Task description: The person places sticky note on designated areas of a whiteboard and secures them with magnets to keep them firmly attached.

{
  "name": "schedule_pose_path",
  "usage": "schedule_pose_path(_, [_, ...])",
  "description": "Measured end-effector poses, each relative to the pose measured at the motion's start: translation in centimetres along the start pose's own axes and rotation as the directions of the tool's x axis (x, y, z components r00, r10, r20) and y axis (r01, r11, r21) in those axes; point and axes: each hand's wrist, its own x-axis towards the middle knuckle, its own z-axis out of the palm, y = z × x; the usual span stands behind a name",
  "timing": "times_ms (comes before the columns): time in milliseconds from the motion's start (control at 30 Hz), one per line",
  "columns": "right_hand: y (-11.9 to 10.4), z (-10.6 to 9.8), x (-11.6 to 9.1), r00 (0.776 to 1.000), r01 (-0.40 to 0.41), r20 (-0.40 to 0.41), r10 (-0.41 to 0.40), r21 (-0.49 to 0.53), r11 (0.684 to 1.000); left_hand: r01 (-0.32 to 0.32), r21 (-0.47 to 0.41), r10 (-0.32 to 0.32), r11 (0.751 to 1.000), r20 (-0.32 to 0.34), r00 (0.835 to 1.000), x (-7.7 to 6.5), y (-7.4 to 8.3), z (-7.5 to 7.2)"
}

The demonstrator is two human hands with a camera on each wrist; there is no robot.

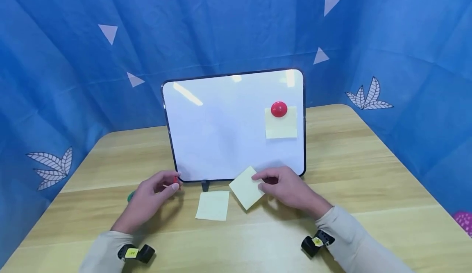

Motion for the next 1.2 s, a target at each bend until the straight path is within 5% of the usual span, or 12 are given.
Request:
schedule_pose_path(300, [-1.3,-0.5,0.9,1.0,-0.016,0.026,0.016,-0.017,1.0,-0.036,-0.065,0.037,0.997,0.023,0.999,1.7,2.2,0.9])
schedule_pose_path(700, [-3.1,-1.7,2.9,0.992,0.091,0.097,-0.079,-0.132,0.987,-0.139,-0.063,0.144,0.988,0.084,0.986,3.6,5.1,1.3])
schedule_pose_path(1200, [-7.1,-3.6,5.2,0.998,0.066,0.035,-0.059,-0.223,0.973,-0.201,-0.044,0.204,0.979,0.089,0.975,6.1,7.8,2.4])
